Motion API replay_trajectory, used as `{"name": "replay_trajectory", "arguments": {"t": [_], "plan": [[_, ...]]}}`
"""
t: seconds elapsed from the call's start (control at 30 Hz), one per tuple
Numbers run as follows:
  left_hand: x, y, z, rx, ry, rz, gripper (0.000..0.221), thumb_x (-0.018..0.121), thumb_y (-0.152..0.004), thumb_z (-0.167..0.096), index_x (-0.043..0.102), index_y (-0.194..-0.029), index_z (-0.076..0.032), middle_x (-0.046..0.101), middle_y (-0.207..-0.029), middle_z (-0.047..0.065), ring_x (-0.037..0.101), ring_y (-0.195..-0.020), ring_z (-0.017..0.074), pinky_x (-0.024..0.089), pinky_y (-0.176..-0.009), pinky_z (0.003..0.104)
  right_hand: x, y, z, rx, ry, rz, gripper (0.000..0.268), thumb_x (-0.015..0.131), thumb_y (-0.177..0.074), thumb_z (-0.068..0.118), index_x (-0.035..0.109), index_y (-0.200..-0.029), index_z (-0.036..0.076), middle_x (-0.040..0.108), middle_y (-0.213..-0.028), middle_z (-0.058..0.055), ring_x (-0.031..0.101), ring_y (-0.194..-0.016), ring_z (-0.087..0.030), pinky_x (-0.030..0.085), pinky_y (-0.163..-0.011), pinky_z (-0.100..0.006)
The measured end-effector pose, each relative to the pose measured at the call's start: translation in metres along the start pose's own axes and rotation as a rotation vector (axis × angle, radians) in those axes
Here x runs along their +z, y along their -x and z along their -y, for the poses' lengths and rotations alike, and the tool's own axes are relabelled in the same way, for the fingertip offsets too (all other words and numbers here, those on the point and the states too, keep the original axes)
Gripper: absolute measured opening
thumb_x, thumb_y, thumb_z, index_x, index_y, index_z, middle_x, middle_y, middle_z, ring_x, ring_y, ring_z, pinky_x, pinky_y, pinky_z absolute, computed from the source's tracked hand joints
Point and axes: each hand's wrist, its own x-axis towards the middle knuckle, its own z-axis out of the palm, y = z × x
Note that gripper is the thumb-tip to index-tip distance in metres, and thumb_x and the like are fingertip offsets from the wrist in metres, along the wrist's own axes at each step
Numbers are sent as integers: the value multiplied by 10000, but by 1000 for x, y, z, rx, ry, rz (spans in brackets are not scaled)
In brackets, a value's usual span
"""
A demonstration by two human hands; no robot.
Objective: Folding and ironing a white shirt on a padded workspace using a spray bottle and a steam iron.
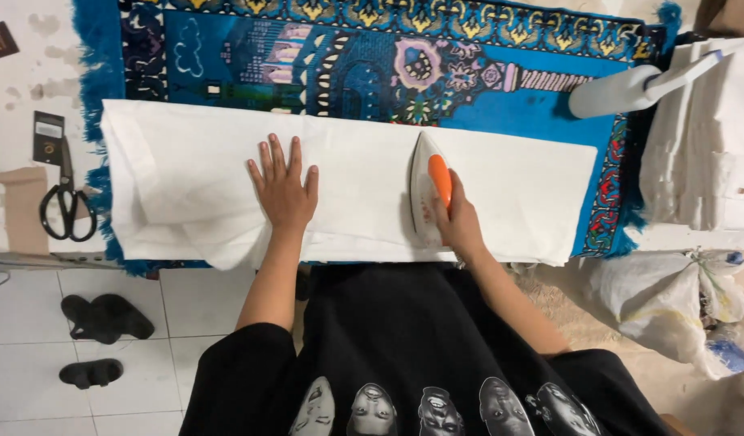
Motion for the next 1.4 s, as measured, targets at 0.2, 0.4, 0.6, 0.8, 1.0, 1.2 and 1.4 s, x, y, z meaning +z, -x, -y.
{"name": "replay_trajectory", "arguments": {"t": [0.2,0.4,0.6,0.8,1.0,1.2,1.4], "plan": [[-36,-26,60,-36,70,50,707,390,-1070,-570,331,-1627,-139,187,-1707,191,91,-1588,351,-83,-1230,584,37,-14,75,118,-96,54,663,536,-1057,444,358,-1599,106,695,-666,-92,695,-530,-234,544,-565,-370],[-54,-71,155,-134,-13,58,561,303,-1118,-455,360,-1638,-253,150,-1731,104,52,-1595,291,-139,-1198,611,117,-29,154,-4,-91,74,649,570,-1036,391,370,-1591,120,744,-805,-209,737,-603,-326,577,-755,-472],[-57,-98,209,-80,15,25,593,367,-1113,-498,356,-1640,-228,175,-1721,102,103,-1590,274,-73,-1231,525,101,-36,171,75,33,29,626,561,-1038,393,385,-1579,131,676,-551,-109,717,-529,-288,588,-665,-396],[-57,-98,215,-76,38,51,630,381,-1104,-497,309,-1652,-195,145,-1728,102,71,-1595,264,-70,-1248,512,44,-33,60,263,-153,-295,377,590,-1049,299,546,-1340,63,668,-731,-189,627,-430,-257,518,-420,-324],[-78,-90,225,-69,-87,-15,569,348,-1132,-410,350,-1641,-156,180,-1730,98,59,-1596,256,-80,-1246,530,20,-48,44,211,-105,-58,360,630,-880,68,581,-1234,28,590,-559,-164,625,-420,-301,498,-419,-377],[-79,-111,254,-181,28,86,539,275,-1144,-336,240,-1665,-205,142,-1735,23,94,-1600,179,-27,-1268,491,62,-90,120,-135,423,312,588,760,-791,259,515,-1299,91,714,-880,-307,712,-901,-513,552,-842,-583],[-73,-113,280,-39,390,-120,579,325,-1140,-396,300,-1620,-71,263,-1687,100,230,-1572,298,116,-1277,515,100,-148,188,-359,512,572,376,711,-825,391,603,-1125,192,705,-861,-61,658,-752,-295,459,-673,-431]]}}
